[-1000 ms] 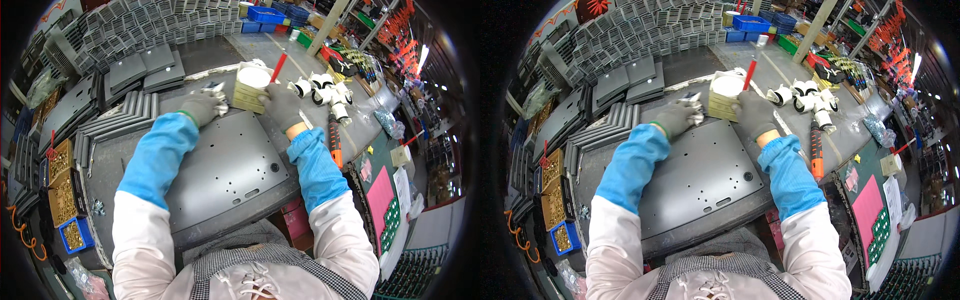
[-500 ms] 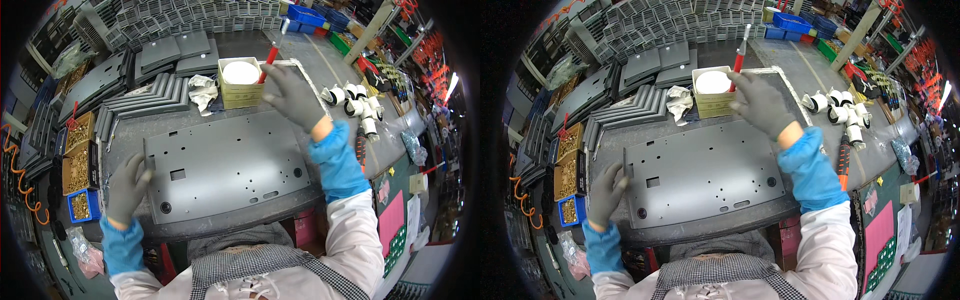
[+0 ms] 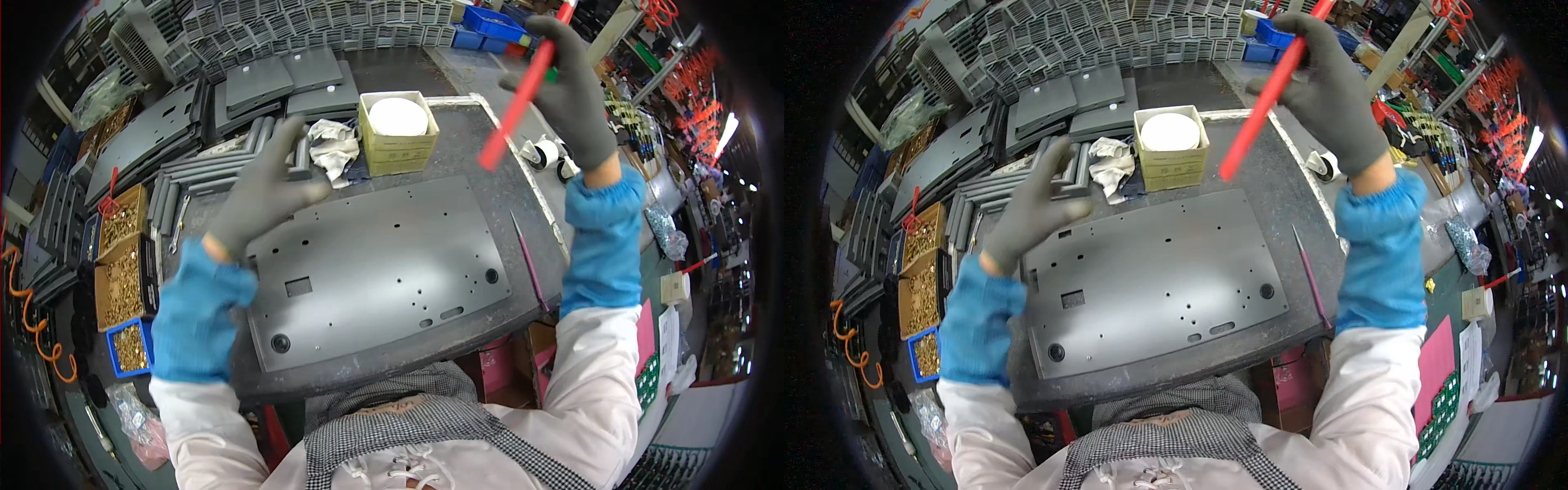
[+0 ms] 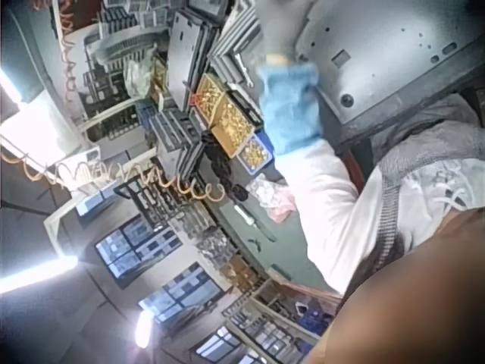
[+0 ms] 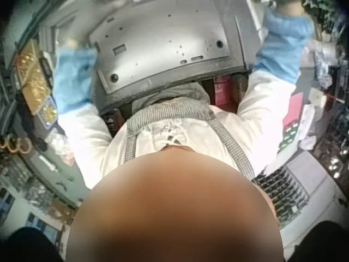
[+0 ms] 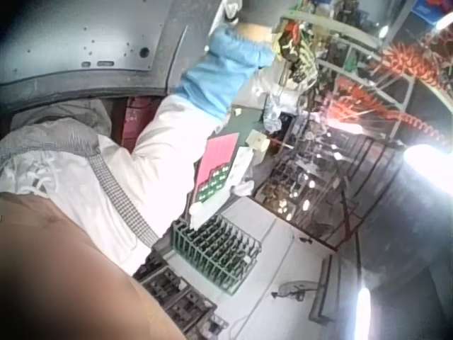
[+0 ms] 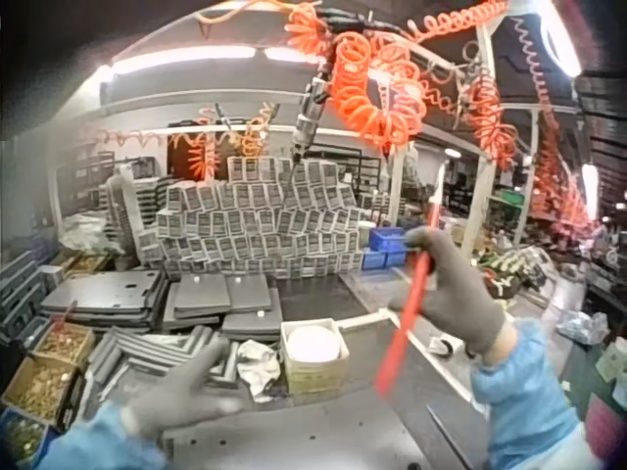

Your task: Assemble electronic components onto a metal chassis using adhesive and an electric screwdriver.

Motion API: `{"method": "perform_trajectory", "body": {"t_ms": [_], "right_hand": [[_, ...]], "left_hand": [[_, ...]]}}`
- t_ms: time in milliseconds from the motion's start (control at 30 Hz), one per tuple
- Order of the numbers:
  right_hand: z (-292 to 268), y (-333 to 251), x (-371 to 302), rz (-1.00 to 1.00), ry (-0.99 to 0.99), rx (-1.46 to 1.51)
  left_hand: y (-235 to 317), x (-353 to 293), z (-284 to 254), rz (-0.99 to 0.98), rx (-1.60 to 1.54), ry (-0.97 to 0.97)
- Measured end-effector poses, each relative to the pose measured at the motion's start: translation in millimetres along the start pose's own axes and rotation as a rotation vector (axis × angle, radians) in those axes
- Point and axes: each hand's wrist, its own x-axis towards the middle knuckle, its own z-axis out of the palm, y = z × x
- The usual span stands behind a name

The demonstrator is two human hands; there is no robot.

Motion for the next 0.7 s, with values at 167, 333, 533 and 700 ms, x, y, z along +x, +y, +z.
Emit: {"method": "perform_trajectory", "body": {"t_ms": [167, 333, 533, 700], "right_hand": [[-10.6, -37.1, -21.3, 0.095, -0.187, 0.428], [1.3, -24.0, -21.9, 0.19, -0.151, 0.535], [16.5, -2.2, -20.9, 0.311, -0.156, 0.62], [25.1, 10.4, -25.7, 0.347, -0.147, 0.614]], "left_hand": [[-16.7, 105.5, 46.2, -0.042, -0.026, -0.167], [-35.8, 129.1, 78.1, -0.064, -0.1, -0.214], [-62.3, 137.6, 69.9, 0.088, -0.191, -0.22], [-57.9, 139.0, 84.4, 0.046, -0.063, -0.248]]}}
